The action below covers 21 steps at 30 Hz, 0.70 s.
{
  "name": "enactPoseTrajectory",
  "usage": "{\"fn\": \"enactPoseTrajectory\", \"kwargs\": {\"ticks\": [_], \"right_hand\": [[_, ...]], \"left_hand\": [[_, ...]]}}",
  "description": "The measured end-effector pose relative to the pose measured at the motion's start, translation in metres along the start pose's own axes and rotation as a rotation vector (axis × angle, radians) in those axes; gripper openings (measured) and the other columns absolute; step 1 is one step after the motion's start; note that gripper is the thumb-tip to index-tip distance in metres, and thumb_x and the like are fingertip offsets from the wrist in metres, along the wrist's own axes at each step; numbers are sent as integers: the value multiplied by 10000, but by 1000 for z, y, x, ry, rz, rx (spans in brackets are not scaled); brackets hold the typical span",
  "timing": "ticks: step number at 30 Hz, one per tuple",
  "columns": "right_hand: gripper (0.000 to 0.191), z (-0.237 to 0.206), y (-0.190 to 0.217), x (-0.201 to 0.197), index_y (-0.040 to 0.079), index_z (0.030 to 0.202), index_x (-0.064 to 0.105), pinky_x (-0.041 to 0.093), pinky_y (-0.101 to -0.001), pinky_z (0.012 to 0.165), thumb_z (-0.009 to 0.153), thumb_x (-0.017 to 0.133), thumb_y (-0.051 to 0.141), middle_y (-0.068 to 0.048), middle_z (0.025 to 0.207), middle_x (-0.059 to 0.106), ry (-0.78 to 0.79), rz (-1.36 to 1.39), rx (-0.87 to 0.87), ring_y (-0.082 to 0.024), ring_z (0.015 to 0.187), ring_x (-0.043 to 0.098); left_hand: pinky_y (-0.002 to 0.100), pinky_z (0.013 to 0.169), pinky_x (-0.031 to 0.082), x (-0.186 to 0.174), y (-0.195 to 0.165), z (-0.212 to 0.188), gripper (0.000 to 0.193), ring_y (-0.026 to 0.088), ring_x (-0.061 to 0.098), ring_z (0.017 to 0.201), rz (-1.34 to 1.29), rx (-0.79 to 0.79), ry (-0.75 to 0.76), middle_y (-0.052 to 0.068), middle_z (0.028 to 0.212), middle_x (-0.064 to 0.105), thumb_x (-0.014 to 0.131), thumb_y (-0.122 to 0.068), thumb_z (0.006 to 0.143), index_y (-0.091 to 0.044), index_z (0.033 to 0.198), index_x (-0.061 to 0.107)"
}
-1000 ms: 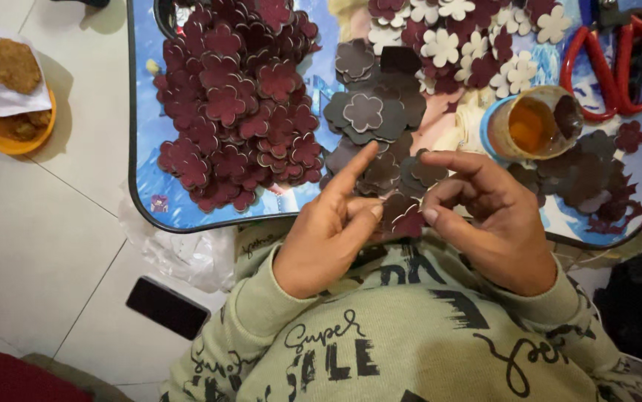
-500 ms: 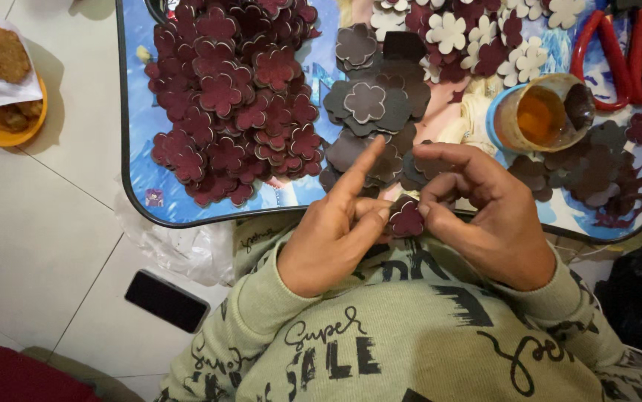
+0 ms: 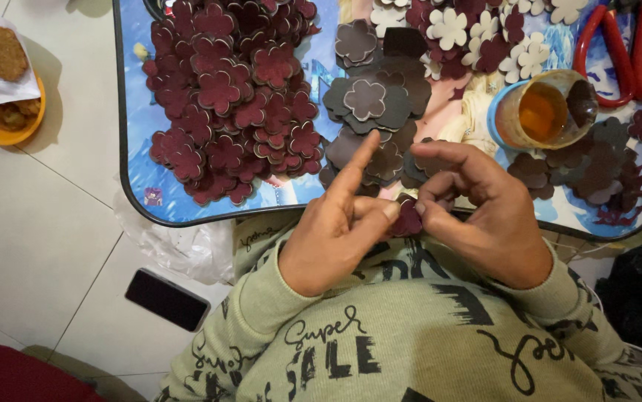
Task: The person sits on the floor and repeatedly picks up flower-shaped craft pieces, applies adhesive from a small container, and presses them together to form layered units. The person handles maroon, white, and dark-colored pieces and places the assembled units into a growing pile on the tray.
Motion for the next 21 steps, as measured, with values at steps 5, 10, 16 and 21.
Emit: {"fn": "enactPoseTrajectory", "kwargs": {"ticks": [5, 10, 16, 21], "right_hand": [[580, 0, 1, 2, -4, 1435, 528, 524, -216, 751, 876, 683, -27, -25, 907, 690, -10, -8, -4, -68, 826, 648], [593, -1, -2, 2, -1, 1454, 514, 524, -225, 799, 896, 714, -18, -50, 977, 685, -44, -16, -16, -81, 892, 643], [643, -3, -10, -3, 18, 1489, 461, 535, -233, 856, 896, 704, -28, -57, 1094, 687, -41, 203, 65, -90, 967, 652], [672, -5, -15, 0, 20, 1511, 469, 540, -228, 845, 891, 716, -59, -49, 1004, 672, -45, 223, 81, -87, 948, 650]], "left_hand": [[223, 808, 567, 4, 1, 4, 945, 45, 660, 892, -69, 58, 9, 62, 1008, 776, 680, -11, 939, -134, 1680, 107], [221, 827, 572, 0, 4, 6, 915, 45, 665, 931, -91, 70, -10, 76, 1031, 774, 661, -9, 960, -132, 1689, 120], [210, 803, 557, 0, 4, 5, 912, 41, 647, 910, -86, 80, -24, 76, 1015, 772, 661, -7, 965, -134, 1692, 125], [199, 777, 569, 0, 5, 6, 917, 31, 653, 877, 4, 84, -46, 65, 992, 786, 671, -16, 954, -129, 1678, 120]]}}
Point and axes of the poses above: each hand's wrist, its own z-axis towards the middle knuckle, its own x-axis out of the palm, y = z × x, the point moved 1 cm from there along z, towards the middle knuckle
